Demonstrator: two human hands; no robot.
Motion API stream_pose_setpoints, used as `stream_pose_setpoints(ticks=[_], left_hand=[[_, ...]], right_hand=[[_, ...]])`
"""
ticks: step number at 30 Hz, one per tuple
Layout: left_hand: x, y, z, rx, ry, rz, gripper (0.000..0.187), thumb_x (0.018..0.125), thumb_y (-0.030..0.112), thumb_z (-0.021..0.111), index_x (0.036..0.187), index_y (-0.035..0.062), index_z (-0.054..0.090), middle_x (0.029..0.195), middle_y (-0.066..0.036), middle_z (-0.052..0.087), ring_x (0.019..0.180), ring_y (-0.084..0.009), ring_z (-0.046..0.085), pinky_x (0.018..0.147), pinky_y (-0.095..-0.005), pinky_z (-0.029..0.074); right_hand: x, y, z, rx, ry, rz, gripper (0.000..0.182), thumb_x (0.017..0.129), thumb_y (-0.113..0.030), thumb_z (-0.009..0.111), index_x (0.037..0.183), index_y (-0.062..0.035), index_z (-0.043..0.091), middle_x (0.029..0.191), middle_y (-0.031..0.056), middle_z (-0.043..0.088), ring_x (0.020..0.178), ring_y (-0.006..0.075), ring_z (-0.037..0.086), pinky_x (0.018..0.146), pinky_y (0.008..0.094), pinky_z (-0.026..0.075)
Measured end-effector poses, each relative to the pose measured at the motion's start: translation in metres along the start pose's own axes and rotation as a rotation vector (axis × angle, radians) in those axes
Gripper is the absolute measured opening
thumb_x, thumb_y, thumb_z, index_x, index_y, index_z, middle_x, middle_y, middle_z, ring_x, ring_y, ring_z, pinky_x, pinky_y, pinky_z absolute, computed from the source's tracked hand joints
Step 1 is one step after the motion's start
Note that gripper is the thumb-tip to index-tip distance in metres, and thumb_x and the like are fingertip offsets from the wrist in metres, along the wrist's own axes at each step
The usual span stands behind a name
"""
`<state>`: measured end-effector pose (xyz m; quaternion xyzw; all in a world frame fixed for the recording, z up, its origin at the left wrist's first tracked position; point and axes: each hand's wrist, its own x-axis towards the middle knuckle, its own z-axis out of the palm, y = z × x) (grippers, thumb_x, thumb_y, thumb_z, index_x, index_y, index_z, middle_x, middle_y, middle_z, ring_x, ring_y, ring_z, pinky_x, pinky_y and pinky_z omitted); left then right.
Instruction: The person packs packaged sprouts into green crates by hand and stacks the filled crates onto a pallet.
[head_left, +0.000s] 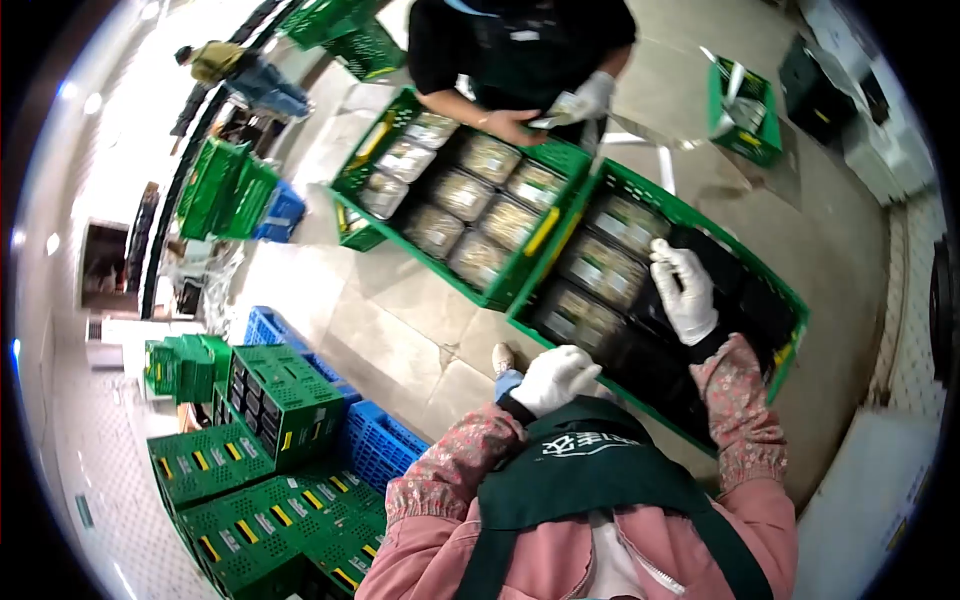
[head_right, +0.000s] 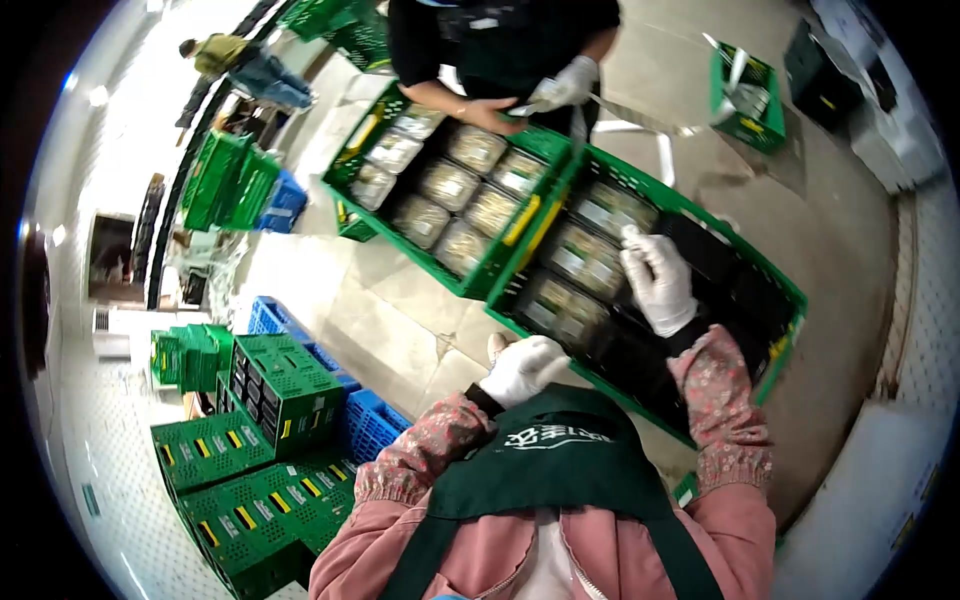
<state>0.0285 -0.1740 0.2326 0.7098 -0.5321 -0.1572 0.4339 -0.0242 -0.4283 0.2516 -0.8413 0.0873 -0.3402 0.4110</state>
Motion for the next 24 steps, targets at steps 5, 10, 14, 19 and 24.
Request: stream_pose_setpoints(ticks=[5, 10, 14, 19, 24], left_hand=[[-0.049, -0.077, -0.138, -0.125, 0.625, -0.596, 0.003, 0.081, 0.004, 0.063, 0.081, 0.0013, 0.063, 0.081, -0.008, 0.062, 0.075, -0.0167, 0.059, 0.070, -0.0274, 0.046], [-0.063, -0.175, -0.293, -0.327, 0.965, -0.464, 0.011, 0.092, 0.007, 0.052, 0.087, 0.0000, 0.059, 0.082, -0.005, 0.062, 0.078, -0.0128, 0.059, 0.074, -0.0263, 0.048], [-0.049, -0.234, -0.380, -0.345, 0.957, -0.457, 0.011, 0.092, 0.007, 0.051, 0.088, 0.0000, 0.059, 0.084, -0.005, 0.061, 0.078, -0.0127, 0.059, 0.074, -0.0267, 0.048], [-0.005, -0.311, -0.448, -0.327, 0.906, -0.510, 0.020, 0.094, 0.014, 0.050, 0.084, -0.0013, 0.059, 0.078, -0.006, 0.062, 0.073, -0.0130, 0.059, 0.069, -0.0265, 0.047], [0.067, -0.392, -0.483, -0.485, 0.723, -0.564, 0.016, 0.092, 0.015, 0.054, 0.084, 0.0011, 0.058, 0.075, -0.003, 0.059, 0.068, -0.0089, 0.052, 0.063, -0.0240, 0.043]], right_hand=[[0.074, -0.041, 0.224, 0.696, -0.151, 0.109, 0.043, 0.093, -0.017, 0.053, 0.131, -0.0006, 0.041, 0.094, 0.0047, 0.058, 0.081, 0.0094, 0.054, 0.074, 0.0232, 0.045], [0.154, -0.011, 0.479, 0.580, -0.175, 0.881, 0.063, 0.089, -0.049, 0.050, 0.134, -0.0084, 0.032, 0.103, 0.0106, 0.055, 0.065, 0.0162, 0.058, 0.046, 0.0297, 0.047], [0.188, 0.036, 0.631, -0.181, 0.267, 0.888, 0.074, 0.086, -0.056, 0.047, 0.127, 0.0045, 0.034, 0.118, 0.0277, 0.050, 0.095, 0.0399, 0.056, 0.079, 0.0449, 0.046], [0.221, -0.001, 0.647, -0.037, 0.292, 1.420, 0.057, 0.094, -0.046, 0.033, 0.122, 0.0037, 0.036, 0.107, 0.0308, 0.056, 0.102, 0.0442, 0.054, 0.085, 0.0494, 0.043], [0.211, 0.027, 0.631, -0.025, 0.296, 1.143, 0.053, 0.090, -0.043, 0.044, 0.114, 0.0043, 0.052, 0.112, 0.0301, 0.055, 0.107, 0.0436, 0.050, 0.089, 0.0445, 0.042]])
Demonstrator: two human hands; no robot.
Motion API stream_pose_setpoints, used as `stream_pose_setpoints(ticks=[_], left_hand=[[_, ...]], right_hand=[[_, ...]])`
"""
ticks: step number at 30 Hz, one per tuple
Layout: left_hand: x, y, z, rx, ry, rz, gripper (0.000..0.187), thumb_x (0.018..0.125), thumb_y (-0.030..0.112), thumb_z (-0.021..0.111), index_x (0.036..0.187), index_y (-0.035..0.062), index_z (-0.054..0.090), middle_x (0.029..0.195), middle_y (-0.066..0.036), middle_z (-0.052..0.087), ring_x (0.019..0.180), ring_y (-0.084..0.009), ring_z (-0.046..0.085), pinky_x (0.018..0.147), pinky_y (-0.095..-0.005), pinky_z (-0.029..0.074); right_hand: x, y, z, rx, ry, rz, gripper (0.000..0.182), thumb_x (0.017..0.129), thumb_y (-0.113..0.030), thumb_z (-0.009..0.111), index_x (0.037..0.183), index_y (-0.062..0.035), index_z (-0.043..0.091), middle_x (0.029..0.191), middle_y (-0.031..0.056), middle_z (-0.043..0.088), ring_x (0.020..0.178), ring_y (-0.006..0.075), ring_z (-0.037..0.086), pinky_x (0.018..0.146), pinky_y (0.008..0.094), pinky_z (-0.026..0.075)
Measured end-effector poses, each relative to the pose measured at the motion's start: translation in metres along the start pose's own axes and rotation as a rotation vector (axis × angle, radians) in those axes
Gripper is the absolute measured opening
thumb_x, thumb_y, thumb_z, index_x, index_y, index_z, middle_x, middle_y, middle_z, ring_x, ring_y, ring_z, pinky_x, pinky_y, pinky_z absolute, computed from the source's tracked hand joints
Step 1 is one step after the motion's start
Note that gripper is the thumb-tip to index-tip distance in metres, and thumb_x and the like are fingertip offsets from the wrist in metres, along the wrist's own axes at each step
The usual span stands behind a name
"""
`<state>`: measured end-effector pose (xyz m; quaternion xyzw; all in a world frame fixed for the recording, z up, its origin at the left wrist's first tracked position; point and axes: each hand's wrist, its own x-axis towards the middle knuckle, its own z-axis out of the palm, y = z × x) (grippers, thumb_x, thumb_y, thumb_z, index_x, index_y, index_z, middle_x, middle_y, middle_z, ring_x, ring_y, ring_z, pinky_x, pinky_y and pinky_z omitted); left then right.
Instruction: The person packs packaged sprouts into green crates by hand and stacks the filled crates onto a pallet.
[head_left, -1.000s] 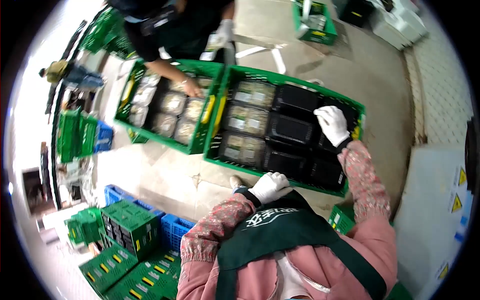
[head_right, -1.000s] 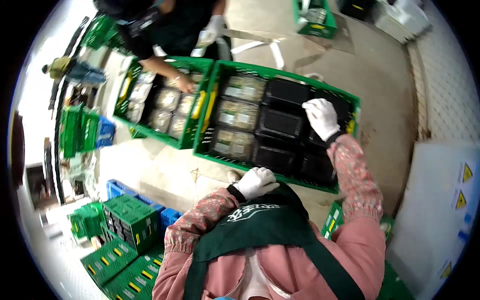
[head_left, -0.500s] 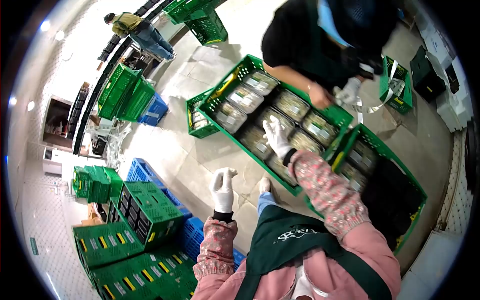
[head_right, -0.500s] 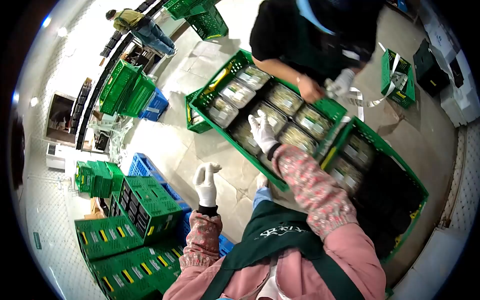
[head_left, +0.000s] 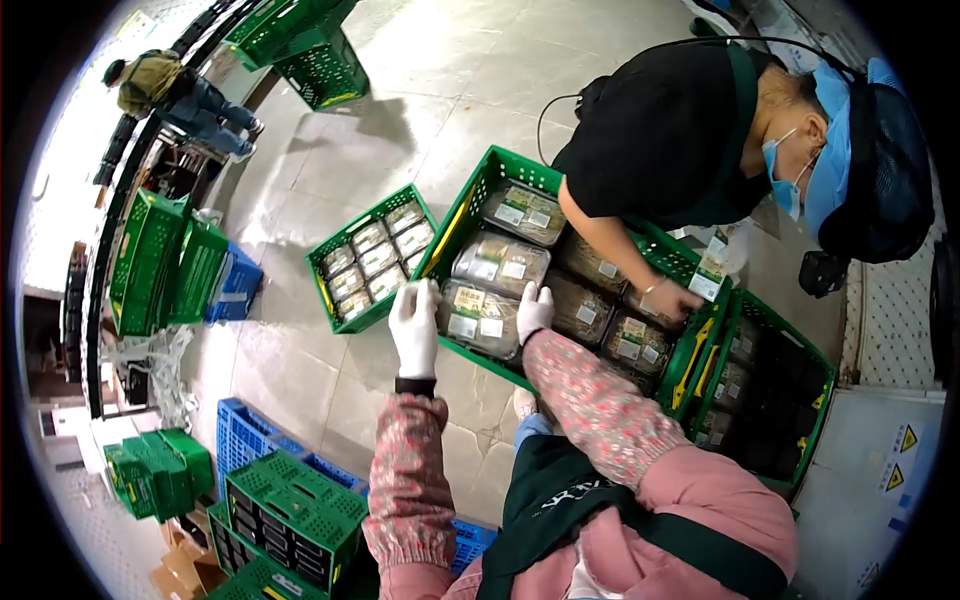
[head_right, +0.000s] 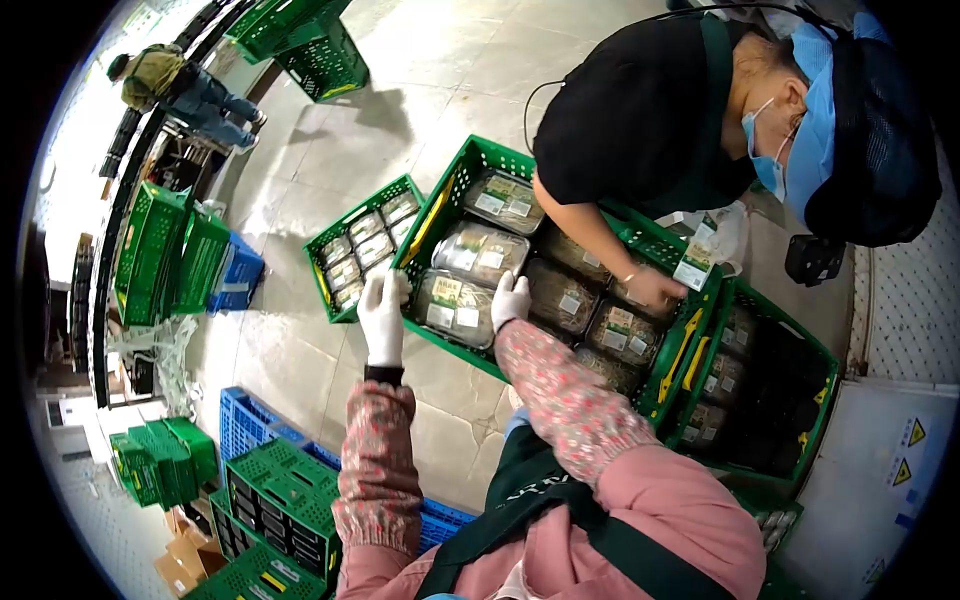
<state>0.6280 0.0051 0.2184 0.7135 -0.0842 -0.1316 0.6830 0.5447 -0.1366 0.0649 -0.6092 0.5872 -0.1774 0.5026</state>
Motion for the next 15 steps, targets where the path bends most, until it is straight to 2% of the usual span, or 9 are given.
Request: stream_pose_setpoints(ticks=[2, 3, 4, 6, 8, 11, 13, 14, 15], left_hand=[[0.049, -0.030, 0.016, 0.170, -0.088, 0.027, 0.020, 0.090, 0.020, 0.056, 0.089, 0.0003, 0.060, 0.075, -0.005, 0.060, 0.067, -0.0121, 0.055, 0.063, -0.0251, 0.045], [0.069, -0.046, 0.028, 0.225, -0.128, -0.015, 0.025, 0.089, 0.025, 0.056, 0.092, -0.0004, 0.060, 0.077, -0.006, 0.061, 0.068, -0.0133, 0.056, 0.064, -0.0259, 0.045], [0.088, -0.064, 0.042, 0.283, -0.170, -0.053, 0.031, 0.089, 0.029, 0.057, 0.095, -0.0010, 0.060, 0.079, -0.007, 0.062, 0.069, -0.0145, 0.058, 0.064, -0.0267, 0.046], [0.126, -0.115, 0.073, 0.132, -0.296, -0.357, 0.041, 0.087, 0.040, 0.057, 0.101, 0.0008, 0.057, 0.087, -0.010, 0.061, 0.066, -0.0157, 0.058, 0.056, -0.0286, 0.046], [0.162, -0.179, 0.110, 0.187, -0.250, -0.488, 0.057, 0.080, 0.046, 0.065, 0.106, -0.0034, 0.055, 0.090, -0.012, 0.060, 0.064, -0.0215, 0.058, 0.055, -0.0333, 0.049], [0.167, -0.207, 0.155, -0.218, -0.119, -0.686, 0.053, 0.071, 0.029, 0.076, 0.102, -0.0080, 0.054, 0.086, -0.017, 0.061, 0.069, -0.0248, 0.062, 0.055, -0.0397, 0.052], [0.161, -0.224, 0.166, -0.168, -0.080, -0.468, 0.027, 0.072, 0.013, 0.070, 0.084, -0.0031, 0.053, 0.076, -0.016, 0.060, 0.057, -0.0255, 0.060, 0.047, -0.0415, 0.050], [0.152, -0.187, 0.167, -0.249, 0.043, -0.593, 0.021, 0.072, 0.010, 0.068, 0.079, -0.0017, 0.051, 0.074, -0.015, 0.059, 0.054, -0.0259, 0.059, 0.044, -0.0419, 0.049], [0.148, -0.185, 0.162, -0.261, 0.031, -0.520, 0.020, 0.071, 0.009, 0.067, 0.078, -0.0017, 0.051, 0.072, -0.014, 0.059, 0.056, -0.0240, 0.058, 0.047, -0.0396, 0.050]], right_hand=[[0.022, 0.032, -0.011, 0.020, 0.056, -0.227, 0.052, 0.090, -0.042, 0.046, 0.115, 0.0032, 0.052, 0.111, 0.0292, 0.055, 0.107, 0.0430, 0.051, 0.088, 0.0432, 0.043], [0.022, 0.015, -0.042, -0.006, -0.032, -0.376, 0.035, 0.091, -0.030, 0.050, 0.096, 0.0040, 0.055, 0.085, 0.0234, 0.059, 0.078, 0.0346, 0.056, 0.072, 0.0409, 0.043], [0.029, 0.016, -0.059, -0.068, -0.003, -0.384, 0.036, 0.090, -0.033, 0.051, 0.095, 0.0020, 0.055, 0.092, 0.0283, 0.058, 0.087, 0.0420, 0.056, 0.072, 0.0445, 0.045], [0.018, -0.028, -0.120, -0.102, -0.093, -0.541, 0.026, 0.088, -0.026, 0.056, 0.083, -0.0002, 0.051, 0.073, 0.0256, 0.055, 0.071, 0.0419, 0.055, 0.059, 0.0434, 0.042], [-0.005, -0.067, -0.173, -0.083, -0.155, -0.638, 0.022, 0.087, -0.019, 0.058, 0.079, -0.0013, 0.048, 0.063, 0.0236, 0.050, 0.062, 0.0419, 0.053, 0.050, 0.0424, 0.039], [-0.032, -0.101, -0.252, -0.246, -0.270, -0.702, 0.020, 0.086, -0.016, 0.058, 0.076, -0.0025, 0.048, 0.060, 0.0226, 0.048, 0.059, 0.0405, 0.053, 0.048, 0.0417, 0.037], [-0.045, -0.111, -0.308, -0.343, -0.283, -0.697, 0.022, 0.086, -0.016, 0.058, 0.073, -0.0033, 0.047, 0.058, 0.0204, 0.046, 0.054, 0.0381, 0.050, 0.046, 0.0404, 0.035], [-0.047, -0.111, -0.338, -0.414, -0.277, -0.687, 0.023, 0.086, -0.016, 0.058, 0.071, -0.0037, 0.046, 0.057, 0.0188, 0.044, 0.050, 0.0363, 0.048, 0.045, 0.0392, 0.034], [-0.045, -0.105, -0.372, -0.440, -0.264, -0.723, 0.025, 0.086, -0.016, 0.059, 0.069, -0.0035, 0.044, 0.056, 0.0172, 0.042, 0.048, 0.0338, 0.044, 0.045, 0.0379, 0.033]])
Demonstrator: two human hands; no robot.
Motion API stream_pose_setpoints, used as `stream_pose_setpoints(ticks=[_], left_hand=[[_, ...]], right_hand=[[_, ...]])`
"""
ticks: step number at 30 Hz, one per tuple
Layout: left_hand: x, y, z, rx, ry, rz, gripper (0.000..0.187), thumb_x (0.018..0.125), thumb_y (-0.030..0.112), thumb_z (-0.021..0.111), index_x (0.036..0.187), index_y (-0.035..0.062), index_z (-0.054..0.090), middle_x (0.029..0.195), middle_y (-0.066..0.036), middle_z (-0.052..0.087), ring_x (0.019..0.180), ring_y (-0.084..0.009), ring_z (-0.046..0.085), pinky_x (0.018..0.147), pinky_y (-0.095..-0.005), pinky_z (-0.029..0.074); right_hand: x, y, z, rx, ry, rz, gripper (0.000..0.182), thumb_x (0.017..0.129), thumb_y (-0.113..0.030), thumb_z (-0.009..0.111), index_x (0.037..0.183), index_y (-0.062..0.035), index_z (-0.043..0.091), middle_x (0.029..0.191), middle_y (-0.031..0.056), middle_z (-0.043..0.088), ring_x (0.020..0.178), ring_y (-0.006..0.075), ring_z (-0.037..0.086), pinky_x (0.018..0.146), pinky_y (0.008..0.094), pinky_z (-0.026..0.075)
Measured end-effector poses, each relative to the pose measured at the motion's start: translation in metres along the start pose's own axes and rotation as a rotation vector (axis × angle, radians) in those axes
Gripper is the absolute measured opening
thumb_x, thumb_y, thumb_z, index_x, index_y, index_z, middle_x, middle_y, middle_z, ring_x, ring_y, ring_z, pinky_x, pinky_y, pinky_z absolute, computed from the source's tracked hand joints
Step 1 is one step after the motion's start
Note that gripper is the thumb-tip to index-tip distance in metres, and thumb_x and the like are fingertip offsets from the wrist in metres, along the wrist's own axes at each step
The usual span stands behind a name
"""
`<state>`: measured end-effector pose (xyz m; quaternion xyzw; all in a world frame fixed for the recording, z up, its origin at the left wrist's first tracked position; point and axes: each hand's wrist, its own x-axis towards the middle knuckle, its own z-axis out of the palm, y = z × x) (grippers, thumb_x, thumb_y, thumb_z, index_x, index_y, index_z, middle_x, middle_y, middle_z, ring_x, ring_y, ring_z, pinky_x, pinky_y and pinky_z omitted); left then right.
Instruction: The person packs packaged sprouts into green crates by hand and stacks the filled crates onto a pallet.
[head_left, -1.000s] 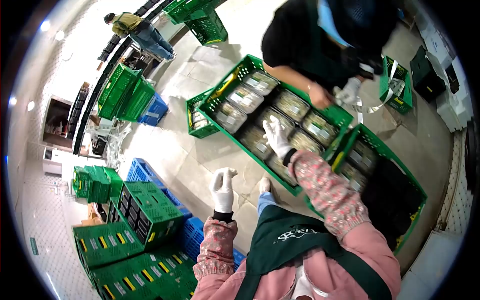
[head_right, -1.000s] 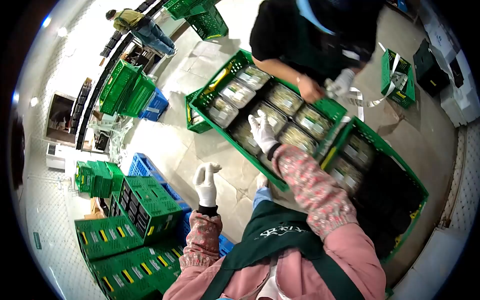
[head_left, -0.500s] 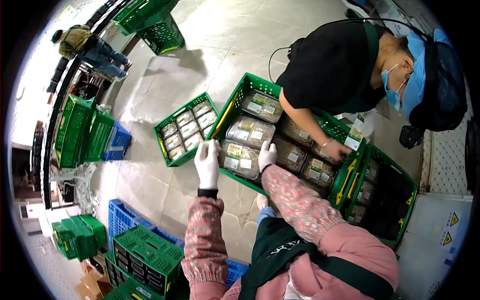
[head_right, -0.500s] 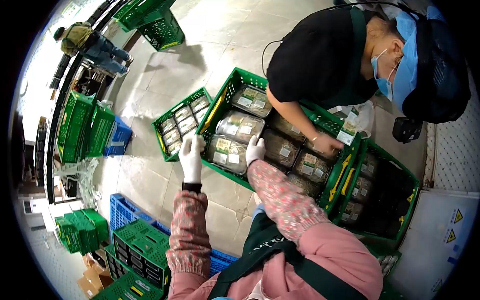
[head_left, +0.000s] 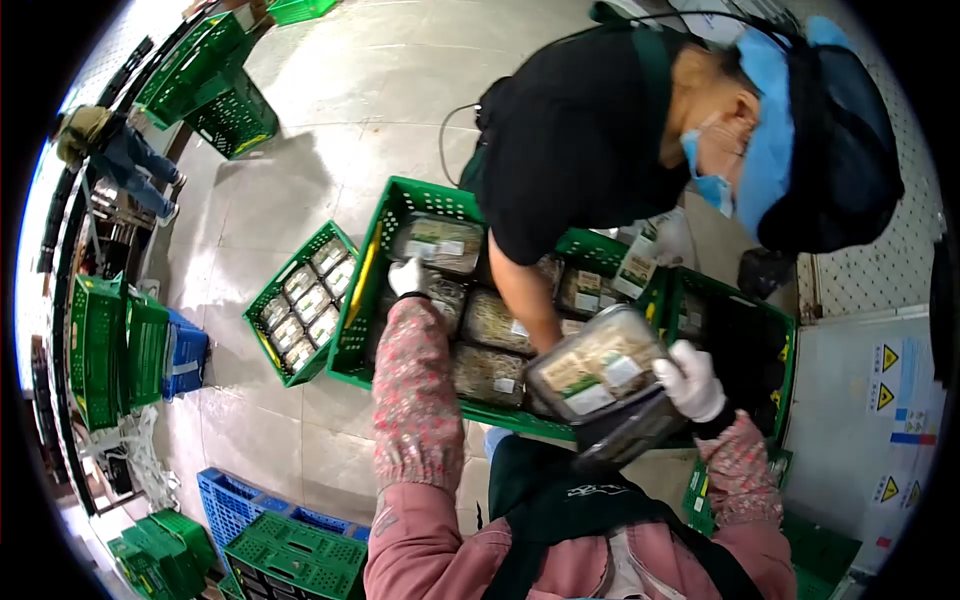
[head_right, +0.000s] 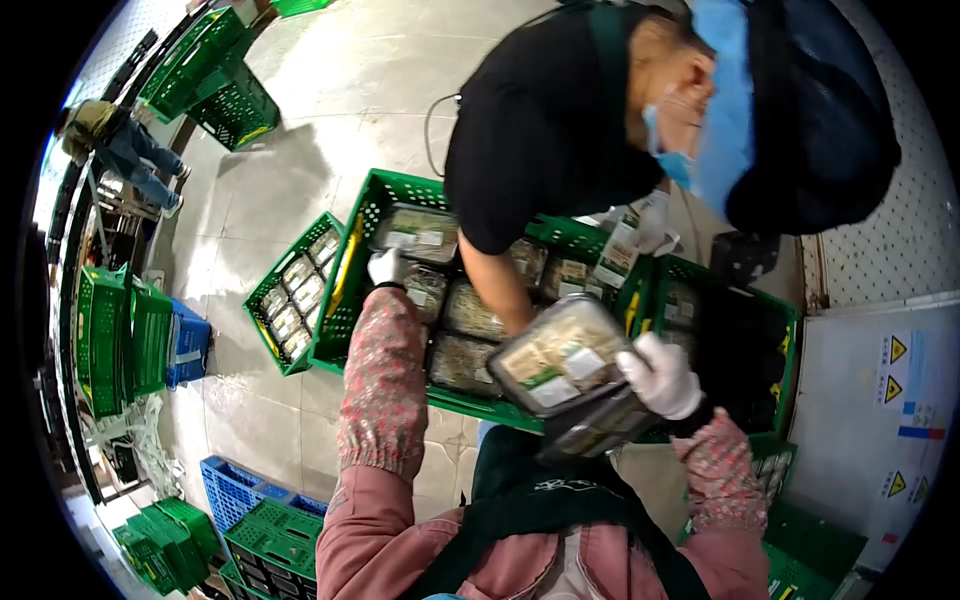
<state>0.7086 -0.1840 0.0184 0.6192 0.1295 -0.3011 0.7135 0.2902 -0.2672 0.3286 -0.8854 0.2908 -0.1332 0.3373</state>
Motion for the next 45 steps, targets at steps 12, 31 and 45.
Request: stream_pose_setpoints(ticks=[12, 31, 45], left_hand=[[-0.433, 0.027, -0.054, 0.175, 0.022, 0.576, 0.038, 0.084, 0.000, 0.055, 0.121, -0.0027, 0.049, 0.113, -0.010, 0.056, 0.096, -0.0178, 0.056, 0.079, -0.0307, 0.049], [-0.605, -0.267, 0.156, 1.626, -0.589, 1.042, 0.008, 0.069, 0.007, 0.055, 0.075, 0.0108, 0.058, 0.077, -0.006, 0.054, 0.081, -0.0263, 0.054, 0.071, -0.0393, 0.044], [-0.548, -0.221, 0.185, 1.073, -0.009, 1.057, 0.037, 0.076, 0.011, 0.065, 0.111, 0.0044, 0.054, 0.107, -0.014, 0.058, 0.102, -0.0337, 0.054, 0.088, -0.0397, 0.044]], right_hand=[[-0.089, 0.175, -0.202, -0.305, 0.207, -0.203, 0.018, 0.085, -0.012, 0.060, 0.073, -0.0036, 0.049, 0.058, 0.0170, 0.047, 0.052, 0.0338, 0.053, 0.046, 0.0382, 0.037], [-0.114, 0.402, -0.092, -0.311, -0.182, -0.567, 0.012, 0.074, -0.018, 0.058, 0.085, -0.0135, 0.057, 0.083, 0.0044, 0.056, 0.083, 0.0249, 0.056, 0.071, 0.0393, 0.045], [-0.314, 0.544, -0.260, -0.199, 0.651, 0.494, 0.063, 0.083, -0.032, 0.064, 0.132, -0.0017, 0.038, 0.131, 0.0203, 0.044, 0.119, 0.0323, 0.043, 0.100, 0.0395, 0.035]])
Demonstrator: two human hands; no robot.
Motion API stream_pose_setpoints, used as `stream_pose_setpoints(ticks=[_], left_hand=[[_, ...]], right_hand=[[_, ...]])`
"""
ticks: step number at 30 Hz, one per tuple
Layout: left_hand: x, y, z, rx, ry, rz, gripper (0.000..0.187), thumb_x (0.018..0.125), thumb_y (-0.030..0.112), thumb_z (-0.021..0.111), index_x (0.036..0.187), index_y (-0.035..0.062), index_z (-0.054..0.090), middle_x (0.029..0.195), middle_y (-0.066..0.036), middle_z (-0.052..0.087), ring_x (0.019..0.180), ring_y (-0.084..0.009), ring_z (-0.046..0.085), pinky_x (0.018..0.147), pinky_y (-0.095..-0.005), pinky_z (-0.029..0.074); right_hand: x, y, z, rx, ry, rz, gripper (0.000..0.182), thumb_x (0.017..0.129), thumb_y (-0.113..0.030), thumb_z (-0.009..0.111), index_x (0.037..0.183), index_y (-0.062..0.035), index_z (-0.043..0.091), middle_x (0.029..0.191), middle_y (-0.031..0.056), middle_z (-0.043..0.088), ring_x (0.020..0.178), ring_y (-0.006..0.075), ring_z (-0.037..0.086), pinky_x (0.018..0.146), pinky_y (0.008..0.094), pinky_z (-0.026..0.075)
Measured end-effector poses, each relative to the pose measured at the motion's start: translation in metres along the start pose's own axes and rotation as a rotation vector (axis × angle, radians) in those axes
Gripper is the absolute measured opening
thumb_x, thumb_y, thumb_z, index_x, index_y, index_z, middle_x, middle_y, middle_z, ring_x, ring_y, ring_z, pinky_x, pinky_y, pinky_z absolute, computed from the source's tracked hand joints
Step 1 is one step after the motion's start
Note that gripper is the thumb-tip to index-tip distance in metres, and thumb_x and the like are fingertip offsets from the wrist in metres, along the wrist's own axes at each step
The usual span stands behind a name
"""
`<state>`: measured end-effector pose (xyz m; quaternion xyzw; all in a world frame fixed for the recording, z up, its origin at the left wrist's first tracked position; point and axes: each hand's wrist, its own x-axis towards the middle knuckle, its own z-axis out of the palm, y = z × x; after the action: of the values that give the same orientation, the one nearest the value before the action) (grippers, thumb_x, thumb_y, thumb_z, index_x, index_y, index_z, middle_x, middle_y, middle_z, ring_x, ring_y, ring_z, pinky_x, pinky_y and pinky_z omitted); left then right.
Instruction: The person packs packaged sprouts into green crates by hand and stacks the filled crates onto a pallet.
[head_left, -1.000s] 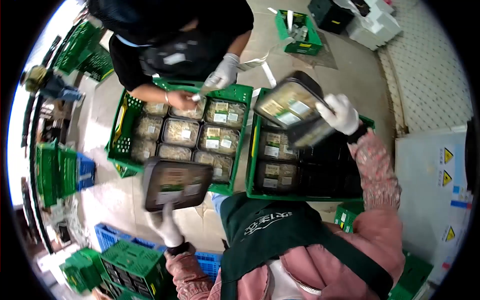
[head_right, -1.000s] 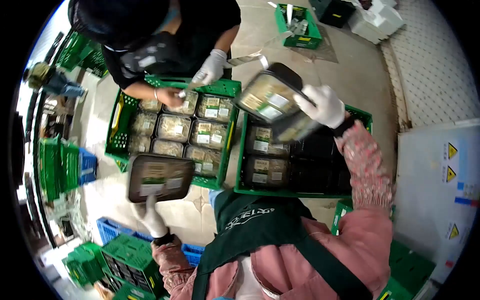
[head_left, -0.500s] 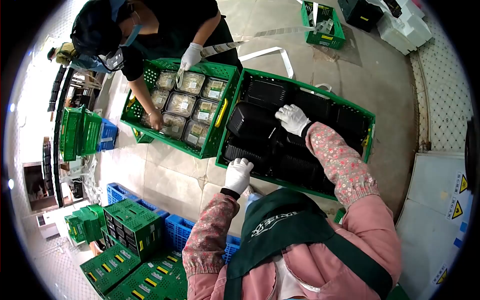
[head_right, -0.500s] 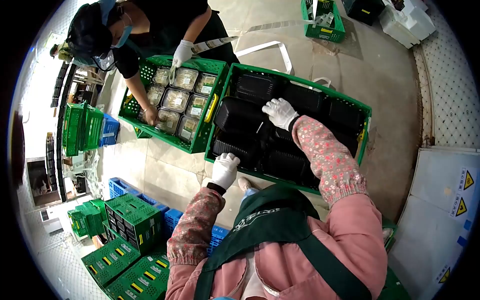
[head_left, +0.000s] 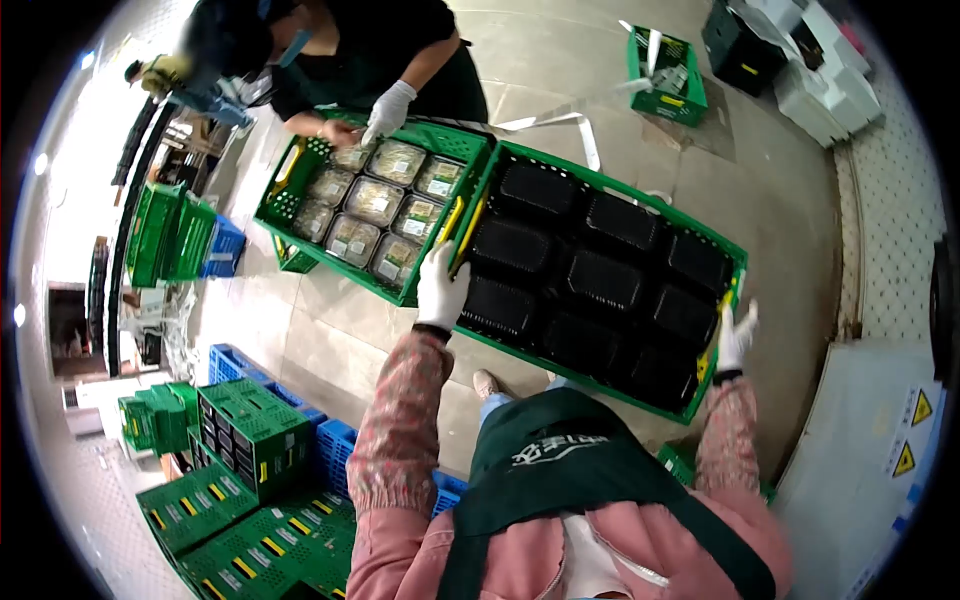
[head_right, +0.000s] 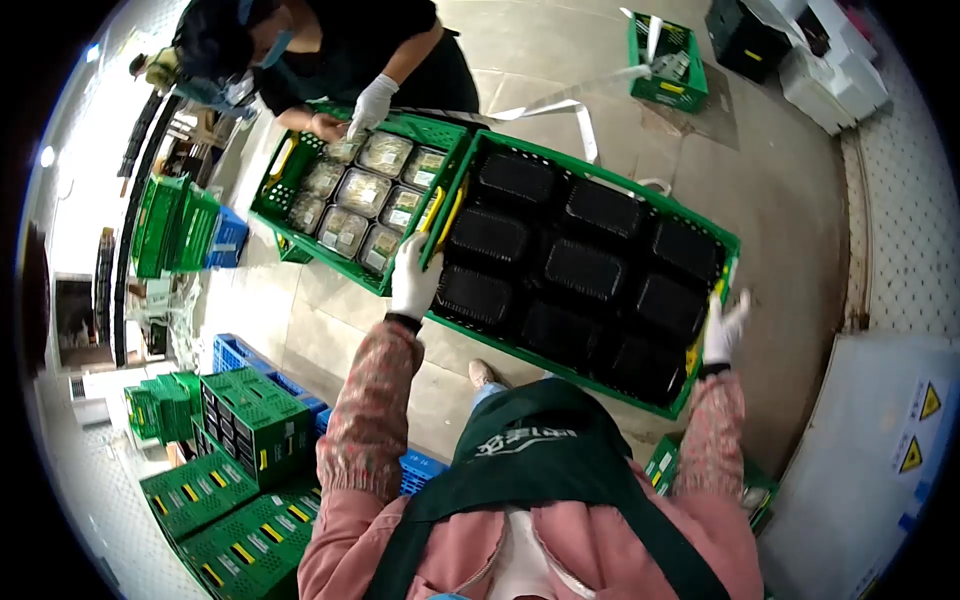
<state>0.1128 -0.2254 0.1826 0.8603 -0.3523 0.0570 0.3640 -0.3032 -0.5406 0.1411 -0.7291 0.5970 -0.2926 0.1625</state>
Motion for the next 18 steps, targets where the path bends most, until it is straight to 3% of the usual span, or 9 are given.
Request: stream_pose_setpoints(ticks=[1, 2, 4, 6, 11, 14, 15, 16, 18], left_hand=[[0.014, -0.007, 0.016, 0.030, -0.005, -0.040, 0.042, 0.077, 0.017, 0.065, 0.114, 0.0047, 0.052, 0.108, -0.015, 0.058, 0.103, -0.0343, 0.054, 0.088, -0.0405, 0.044], [0.025, -0.017, 0.033, 0.062, -0.007, -0.082, 0.047, 0.077, 0.023, 0.065, 0.118, 0.0050, 0.051, 0.110, -0.017, 0.058, 0.103, -0.0349, 0.054, 0.089, -0.0412, 0.044], [0.043, -0.037, 0.068, 0.021, -0.109, -0.321, 0.045, 0.077, 0.031, 0.062, 0.113, 0.0042, 0.055, 0.106, -0.019, 0.060, 0.101, -0.0344, 0.057, 0.088, -0.0413, 0.045], [0.060, -0.039, 0.073, 0.074, -0.324, -0.505, 0.040, 0.078, 0.034, 0.058, 0.106, 0.0045, 0.060, 0.100, -0.021, 0.062, 0.098, -0.0344, 0.059, 0.087, -0.0410, 0.046], [0.050, -0.026, 0.063, -0.016, -0.255, -0.564, 0.028, 0.077, 0.026, 0.055, 0.094, 0.0080, 0.067, 0.090, -0.018, 0.066, 0.087, -0.0340, 0.063, 0.080, -0.0416, 0.049], [0.004, -0.016, 0.037, -0.125, -0.103, -0.590, 0.027, 0.076, 0.028, 0.057, 0.088, 0.0064, 0.066, 0.087, -0.018, 0.064, 0.085, -0.0341, 0.061, 0.077, -0.0415, 0.048], [-0.011, 0.001, 0.015, -0.177, -0.081, -0.606, 0.027, 0.077, 0.030, 0.057, 0.088, 0.0063, 0.065, 0.088, -0.018, 0.064, 0.086, -0.0345, 0.061, 0.077, -0.0417, 0.048], [-0.029, 0.008, 0.005, -0.190, -0.072, -0.657, 0.029, 0.077, 0.032, 0.057, 0.090, 0.0065, 0.063, 0.088, -0.018, 0.064, 0.086, -0.0354, 0.061, 0.077, -0.0423, 0.048], [-0.069, 0.028, -0.025, -0.197, -0.066, -0.730, 0.033, 0.078, 0.035, 0.057, 0.093, 0.0063, 0.060, 0.087, -0.020, 0.063, 0.085, -0.0370, 0.060, 0.076, -0.0447, 0.047]], right_hand=[[-0.008, 0.046, 0.005, 0.106, -0.172, 0.176, 0.072, 0.084, -0.038, 0.063, 0.135, 0.0013, 0.031, 0.137, 0.0202, 0.037, 0.127, 0.0315, 0.035, 0.104, 0.0403, 0.029], [-0.016, 0.079, 0.016, 0.263, -0.244, 0.269, 0.061, 0.085, -0.035, 0.063, 0.129, 0.0013, 0.040, 0.124, 0.0150, 0.048, 0.110, 0.0249, 0.050, 0.093, 0.0356, 0.040], [-0.025, 0.059, 0.002, 0.493, -0.539, 0.519, 0.039, 0.085, -0.036, 0.061, 0.105, -0.0029, 0.053, 0.087, 0.0052, 0.056, 0.065, 0.0147, 0.055, 0.058, 0.0271, 0.046], [-0.025, 0.054, 0.016, 0.539, -0.377, 0.612, 0.029, 0.085, -0.038, 0.061, 0.080, -0.0114, 0.051, 0.060, -0.0053, 0.041, 0.041, 0.0058, 0.033, 0.037, 0.0225, 0.029], [-0.020, 0.038, 0.003, 0.591, -0.391, 0.853, 0.038, 0.079, -0.049, 0.063, 0.082, -0.0122, 0.055, 0.059, -0.0068, 0.036, 0.047, 0.0053, 0.030, 0.042, 0.0225, 0.026], [-0.025, 0.038, -0.014, 0.534, -0.349, 0.870, 0.051, 0.081, -0.051, 0.059, 0.112, -0.0101, 0.057, 0.089, -0.0017, 0.050, 0.058, 0.0073, 0.033, 0.049, 0.0227, 0.028], [-0.035, 0.026, -0.022, 0.561, -0.269, 0.722, 0.052, 0.080, -0.054, 0.058, 0.114, -0.0146, 0.057, 0.080, -0.0047, 0.045, 0.055, 0.0070, 0.030, 0.049, 0.0228, 0.026], [-0.028, 0.045, -0.027, 0.509, -0.335, 0.776, 0.056, 0.079, -0.056, 0.059, 0.118, -0.0157, 0.055, 0.077, -0.0057, 0.042, 0.054, 0.0066, 0.027, 0.049, 0.0225, 0.024], [-0.034, 0.043, -0.036, 0.370, -0.294, 0.760, 0.051, 0.077, -0.059, 0.059, 0.102, -0.0148, 0.061, 0.068, -0.0062, 0.040, 0.049, 0.0070, 0.024, 0.044, 0.0229, 0.019]])
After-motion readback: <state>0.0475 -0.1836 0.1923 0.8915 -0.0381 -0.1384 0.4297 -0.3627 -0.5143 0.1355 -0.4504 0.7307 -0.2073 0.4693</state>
